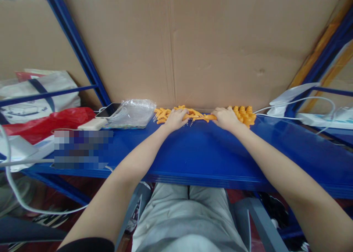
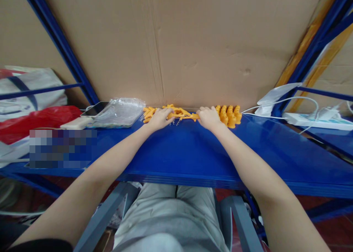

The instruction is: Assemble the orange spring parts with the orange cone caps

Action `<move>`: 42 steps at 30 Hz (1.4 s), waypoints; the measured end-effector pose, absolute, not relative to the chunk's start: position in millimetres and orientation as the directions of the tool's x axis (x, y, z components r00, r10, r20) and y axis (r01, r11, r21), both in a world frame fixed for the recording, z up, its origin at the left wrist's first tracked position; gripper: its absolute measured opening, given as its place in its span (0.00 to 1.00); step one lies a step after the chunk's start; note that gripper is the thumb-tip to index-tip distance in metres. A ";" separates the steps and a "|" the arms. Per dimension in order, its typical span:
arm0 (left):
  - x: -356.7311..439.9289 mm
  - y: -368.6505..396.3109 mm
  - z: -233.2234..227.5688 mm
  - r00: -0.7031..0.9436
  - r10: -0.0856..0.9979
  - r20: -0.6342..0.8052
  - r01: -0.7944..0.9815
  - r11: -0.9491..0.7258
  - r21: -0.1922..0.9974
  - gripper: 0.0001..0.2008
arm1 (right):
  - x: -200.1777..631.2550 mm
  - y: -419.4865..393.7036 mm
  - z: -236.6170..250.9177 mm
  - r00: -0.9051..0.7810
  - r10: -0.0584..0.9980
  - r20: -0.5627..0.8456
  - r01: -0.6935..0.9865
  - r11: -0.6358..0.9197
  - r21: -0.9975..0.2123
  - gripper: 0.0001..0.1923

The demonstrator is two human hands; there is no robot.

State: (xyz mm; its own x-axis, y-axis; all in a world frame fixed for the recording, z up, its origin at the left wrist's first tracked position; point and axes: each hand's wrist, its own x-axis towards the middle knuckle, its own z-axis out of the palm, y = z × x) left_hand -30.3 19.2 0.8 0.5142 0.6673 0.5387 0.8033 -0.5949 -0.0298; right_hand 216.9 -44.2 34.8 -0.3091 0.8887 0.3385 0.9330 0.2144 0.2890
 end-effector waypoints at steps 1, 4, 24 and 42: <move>-30.4 19.7 0.4 0.517 0.662 0.543 0.798 -0.602 -0.025 0.08 | 215.9 -44.6 33.8 -0.292 0.894 0.340 0.936 0.194 0.293 0.15; -31.0 21.1 0.6 0.513 0.664 0.544 0.792 -0.611 0.000 0.09 | 218.1 -42.7 31.1 -0.257 0.894 0.367 0.943 0.148 0.300 0.14; -35.1 29.0 -5.6 0.535 0.609 0.585 0.703 -0.705 0.091 0.14 | 228.5 -16.8 7.3 -0.465 0.726 0.506 0.848 0.529 0.020 0.20; -27.2 33.1 -6.1 0.501 0.673 0.544 0.664 -0.702 0.256 0.06 | 227.2 -5.4 -4.3 -0.420 0.704 0.573 0.764 0.615 -0.196 0.21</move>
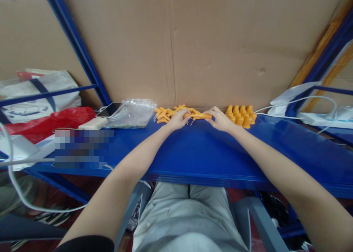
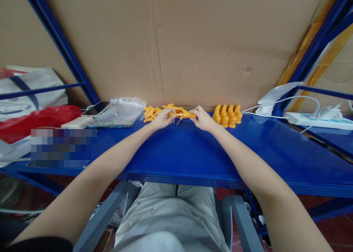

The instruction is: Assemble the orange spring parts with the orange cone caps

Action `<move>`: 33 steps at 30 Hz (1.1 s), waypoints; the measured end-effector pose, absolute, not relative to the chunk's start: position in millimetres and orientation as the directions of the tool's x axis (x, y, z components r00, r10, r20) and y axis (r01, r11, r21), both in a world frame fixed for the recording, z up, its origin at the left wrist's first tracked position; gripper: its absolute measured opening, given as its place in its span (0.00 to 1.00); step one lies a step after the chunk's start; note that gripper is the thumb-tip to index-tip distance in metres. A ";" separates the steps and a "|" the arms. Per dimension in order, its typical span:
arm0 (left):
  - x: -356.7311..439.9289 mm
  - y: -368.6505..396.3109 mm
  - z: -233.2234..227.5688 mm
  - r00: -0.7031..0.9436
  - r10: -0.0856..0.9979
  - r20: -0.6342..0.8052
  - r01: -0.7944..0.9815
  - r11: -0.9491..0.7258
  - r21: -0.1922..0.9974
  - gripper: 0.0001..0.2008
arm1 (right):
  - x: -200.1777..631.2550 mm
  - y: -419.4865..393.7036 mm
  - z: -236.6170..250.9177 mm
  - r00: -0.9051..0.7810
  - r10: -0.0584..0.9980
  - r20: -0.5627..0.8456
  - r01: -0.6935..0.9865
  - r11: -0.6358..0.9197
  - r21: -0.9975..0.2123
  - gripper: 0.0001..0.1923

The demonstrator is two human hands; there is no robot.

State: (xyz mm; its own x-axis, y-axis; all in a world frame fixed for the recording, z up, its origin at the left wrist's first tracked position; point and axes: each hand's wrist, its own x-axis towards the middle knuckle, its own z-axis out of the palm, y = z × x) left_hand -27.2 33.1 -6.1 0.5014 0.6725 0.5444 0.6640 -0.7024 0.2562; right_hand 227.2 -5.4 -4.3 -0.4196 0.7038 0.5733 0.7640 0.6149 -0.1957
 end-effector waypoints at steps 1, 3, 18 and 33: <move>-27.2 33.5 -6.3 0.498 0.676 0.543 0.658 -0.702 0.270 0.06 | 226.8 -5.3 -3.7 -0.416 0.705 0.575 0.762 0.615 -0.203 0.21; -27.5 34.2 -6.7 0.498 0.679 0.540 0.649 -0.705 0.287 0.05 | 225.6 -5.4 -2.2 -0.406 0.714 0.570 0.763 0.609 -0.218 0.21; -31.1 44.0 -11.6 0.463 0.636 0.618 0.620 -0.730 0.287 0.05 | 237.2 -1.4 1.8 -0.240 0.911 0.335 0.332 0.401 -0.854 0.16; -25.3 43.4 -14.6 0.444 0.658 0.608 0.545 -0.737 0.399 0.03 | 223.1 -21.5 18.1 -0.174 0.982 0.074 0.228 0.113 -0.967 0.10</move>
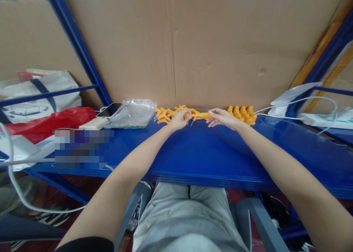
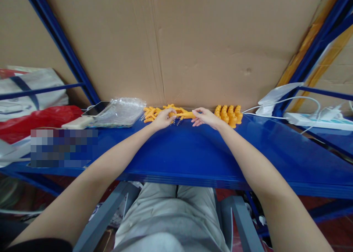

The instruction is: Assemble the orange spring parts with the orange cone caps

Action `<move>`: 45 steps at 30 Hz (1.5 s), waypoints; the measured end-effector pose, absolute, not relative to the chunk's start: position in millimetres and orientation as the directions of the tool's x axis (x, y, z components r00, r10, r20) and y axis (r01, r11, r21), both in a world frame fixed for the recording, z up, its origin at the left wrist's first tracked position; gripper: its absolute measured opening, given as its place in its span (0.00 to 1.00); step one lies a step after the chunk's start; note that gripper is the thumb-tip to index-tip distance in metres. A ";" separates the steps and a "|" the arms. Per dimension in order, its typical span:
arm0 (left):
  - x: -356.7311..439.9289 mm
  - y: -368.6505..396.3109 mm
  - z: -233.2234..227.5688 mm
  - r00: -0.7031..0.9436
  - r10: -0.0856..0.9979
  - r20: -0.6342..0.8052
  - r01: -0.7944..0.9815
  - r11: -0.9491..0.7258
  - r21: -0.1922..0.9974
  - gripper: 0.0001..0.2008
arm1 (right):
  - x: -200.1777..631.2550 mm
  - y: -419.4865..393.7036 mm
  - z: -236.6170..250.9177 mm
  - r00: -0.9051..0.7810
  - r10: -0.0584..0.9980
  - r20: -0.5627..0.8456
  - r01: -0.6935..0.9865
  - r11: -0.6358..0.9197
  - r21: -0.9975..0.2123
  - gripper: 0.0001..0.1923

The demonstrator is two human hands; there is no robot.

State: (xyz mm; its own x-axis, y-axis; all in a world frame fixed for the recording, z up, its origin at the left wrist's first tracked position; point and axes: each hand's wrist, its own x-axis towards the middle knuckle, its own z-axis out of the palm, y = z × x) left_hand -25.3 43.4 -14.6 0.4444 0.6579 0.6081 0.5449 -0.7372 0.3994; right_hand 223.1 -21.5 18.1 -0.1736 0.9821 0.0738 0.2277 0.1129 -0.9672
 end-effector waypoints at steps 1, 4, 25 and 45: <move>-25.5 43.4 -14.6 0.443 0.657 0.610 0.546 -0.737 0.398 0.03 | 224.9 -21.9 18.9 -0.189 0.979 0.070 0.231 0.113 -0.966 0.12; -25.7 42.6 -13.9 0.447 0.648 0.617 0.538 -0.746 0.393 0.04 | 229.2 -21.6 19.4 -0.214 0.975 0.067 0.238 0.119 -0.964 0.14; -26.5 42.6 -14.3 0.448 0.601 0.663 0.595 -0.753 0.280 0.07 | 234.9 -14.3 13.3 -0.252 0.960 0.120 0.365 0.209 -0.907 0.12; -24.3 40.3 -14.3 0.408 0.599 0.689 0.592 -0.748 0.300 0.08 | 225.1 -23.2 16.9 -0.259 0.958 0.122 0.318 0.204 -0.926 0.11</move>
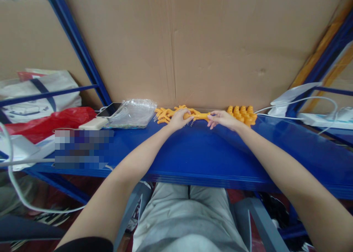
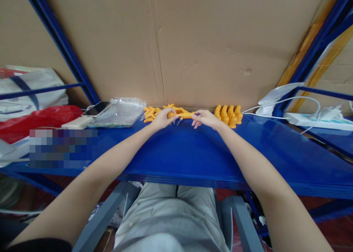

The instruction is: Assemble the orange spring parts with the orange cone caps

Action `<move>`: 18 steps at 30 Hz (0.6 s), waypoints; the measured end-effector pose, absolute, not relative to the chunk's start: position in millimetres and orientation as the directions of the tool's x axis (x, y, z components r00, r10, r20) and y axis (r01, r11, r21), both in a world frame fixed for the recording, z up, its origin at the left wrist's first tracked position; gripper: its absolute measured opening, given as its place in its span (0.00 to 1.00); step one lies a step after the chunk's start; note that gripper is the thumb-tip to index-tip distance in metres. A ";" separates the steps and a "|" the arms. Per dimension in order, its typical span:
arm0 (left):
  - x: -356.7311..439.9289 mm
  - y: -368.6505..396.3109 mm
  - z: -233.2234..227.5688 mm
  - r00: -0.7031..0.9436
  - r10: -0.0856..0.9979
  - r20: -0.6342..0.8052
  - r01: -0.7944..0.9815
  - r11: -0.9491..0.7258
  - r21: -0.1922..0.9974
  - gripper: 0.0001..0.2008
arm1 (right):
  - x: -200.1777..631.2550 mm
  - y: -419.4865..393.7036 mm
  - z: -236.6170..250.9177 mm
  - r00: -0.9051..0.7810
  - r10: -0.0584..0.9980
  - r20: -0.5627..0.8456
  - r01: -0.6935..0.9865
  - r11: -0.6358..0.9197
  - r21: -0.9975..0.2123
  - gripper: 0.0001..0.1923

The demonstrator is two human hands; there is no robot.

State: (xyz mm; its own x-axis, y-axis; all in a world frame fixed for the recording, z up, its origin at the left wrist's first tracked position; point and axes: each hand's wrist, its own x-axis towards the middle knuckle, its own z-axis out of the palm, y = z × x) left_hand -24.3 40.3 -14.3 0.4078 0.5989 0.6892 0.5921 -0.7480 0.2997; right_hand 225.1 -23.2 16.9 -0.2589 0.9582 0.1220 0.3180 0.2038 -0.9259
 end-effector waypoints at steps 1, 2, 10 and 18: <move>-24.4 40.6 -14.5 0.408 0.597 0.691 0.590 -0.750 0.299 0.08 | 224.4 -24.0 17.5 -0.259 0.959 0.119 0.320 0.201 -0.926 0.11; -24.5 41.0 -14.6 0.409 0.594 0.693 0.587 -0.752 0.299 0.08 | 223.9 -24.7 18.1 -0.258 0.959 0.116 0.320 0.198 -0.927 0.12; -24.6 41.9 -16.1 0.421 0.593 0.686 0.598 -0.750 0.282 0.09 | 221.3 -27.0 18.3 -0.256 0.964 0.075 0.302 0.153 -0.941 0.20; -24.2 42.5 -17.5 0.412 0.554 0.724 0.601 -0.762 0.241 0.09 | 217.7 -17.7 12.9 -0.216 0.974 0.072 0.302 0.137 -0.943 0.31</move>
State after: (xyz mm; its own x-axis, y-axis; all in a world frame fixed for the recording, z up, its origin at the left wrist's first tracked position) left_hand -24.2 42.5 -17.5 0.4121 0.5537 0.7235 0.6014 -0.7619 0.2405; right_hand 217.7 -17.7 12.9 -0.2155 0.9738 0.0723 0.3025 0.1369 -0.9433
